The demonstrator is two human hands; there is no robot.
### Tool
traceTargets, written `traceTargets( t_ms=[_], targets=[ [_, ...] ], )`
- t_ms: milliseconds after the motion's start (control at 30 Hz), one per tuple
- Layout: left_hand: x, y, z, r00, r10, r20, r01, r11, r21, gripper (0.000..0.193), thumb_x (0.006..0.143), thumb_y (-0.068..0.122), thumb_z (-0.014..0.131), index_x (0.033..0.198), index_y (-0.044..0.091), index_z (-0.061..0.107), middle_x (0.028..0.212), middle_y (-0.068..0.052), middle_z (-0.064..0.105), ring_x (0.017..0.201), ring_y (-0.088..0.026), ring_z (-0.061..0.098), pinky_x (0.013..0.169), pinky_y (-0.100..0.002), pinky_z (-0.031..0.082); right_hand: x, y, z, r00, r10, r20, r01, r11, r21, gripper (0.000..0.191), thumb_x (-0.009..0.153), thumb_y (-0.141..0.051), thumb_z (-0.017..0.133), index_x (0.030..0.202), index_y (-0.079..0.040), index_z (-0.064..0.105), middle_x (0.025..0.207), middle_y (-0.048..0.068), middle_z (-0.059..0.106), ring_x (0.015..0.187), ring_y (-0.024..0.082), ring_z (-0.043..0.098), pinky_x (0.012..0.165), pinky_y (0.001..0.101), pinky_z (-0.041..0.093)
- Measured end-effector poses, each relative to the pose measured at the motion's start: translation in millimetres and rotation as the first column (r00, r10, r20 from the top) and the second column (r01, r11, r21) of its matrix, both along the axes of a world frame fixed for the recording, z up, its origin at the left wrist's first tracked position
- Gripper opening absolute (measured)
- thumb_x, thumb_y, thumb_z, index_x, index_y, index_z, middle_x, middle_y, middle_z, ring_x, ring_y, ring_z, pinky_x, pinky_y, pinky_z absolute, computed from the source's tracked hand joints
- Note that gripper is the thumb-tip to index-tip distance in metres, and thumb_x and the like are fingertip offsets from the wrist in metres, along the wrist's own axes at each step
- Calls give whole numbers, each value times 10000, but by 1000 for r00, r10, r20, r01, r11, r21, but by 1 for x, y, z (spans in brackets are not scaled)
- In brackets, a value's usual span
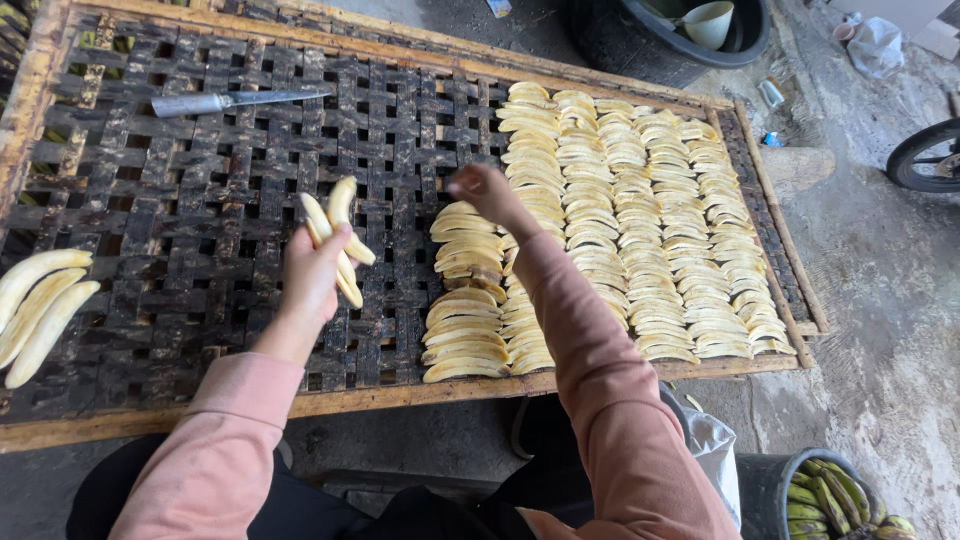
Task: The person sits on the ground beside a woven bamboo drying tray and arranges peeled banana halves into neat rows, taking bananas one at a time from a pile on the tray and placing them into the pattern. Near the end, the person picks up a knife and whole unpeeled bananas from a basket.
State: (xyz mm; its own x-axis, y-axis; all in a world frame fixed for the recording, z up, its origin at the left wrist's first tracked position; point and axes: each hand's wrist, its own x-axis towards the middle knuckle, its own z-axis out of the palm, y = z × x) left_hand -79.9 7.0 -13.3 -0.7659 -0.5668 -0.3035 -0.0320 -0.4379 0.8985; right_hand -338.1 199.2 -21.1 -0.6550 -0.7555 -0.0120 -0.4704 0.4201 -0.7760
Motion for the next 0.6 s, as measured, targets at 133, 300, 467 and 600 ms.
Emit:
traceTargets(
  t_ms=[133, 300, 467, 600],
  targets=[
    [-5, 24, -19, 988, -68, 139, 103, 961, -257, 152, 990, 110, 712, 1100, 9, 683, 941, -92, 671, 810, -179, 610, 687, -333, 499, 70, -31, 7, 663, 160, 731, -12, 979, -204, 387, 980, -280, 673, 1299, -87, 567, 1038, 106, 683, 810, 189, 696, 706, 309, 593],
    [-10, 21, -42, 991, -103, -82, 111, 989, 94, 200, 969, 114, 689, 1152, 36, 679, 1018, -55, 702, 875, -132, 684, 745, -288, 579, 86, -50, 3, 528, 423, 736, -168, 902, -398, 340, 985, -80, 746, 1288, -2, 615, 1086, 96, 692, 887, 156, 671, 756, 290, 564],
    [-12, 4, -46, 995, -40, -95, 82, 868, 490, 266, 972, 179, 709, 1184, 37, 635, 1034, -89, 697, 927, -182, 700, 794, -261, 588, 65, -40, 6, 538, 623, 567, -310, 772, -554, 518, 913, -43, 785, 1383, -79, 571, 1214, 10, 673, 1099, 110, 658, 975, 268, 562],
    [-14, 14, -37, 983, 4, -181, 92, 851, 517, 236, 983, 189, 686, 1164, 44, 639, 1085, -83, 690, 988, -168, 700, 849, -244, 591, 75, -43, 0, 335, 615, 714, -34, 765, -643, 470, 973, -62, 747, 1419, -71, 601, 1228, 43, 688, 1107, 125, 647, 1013, 281, 523]
  ],
)
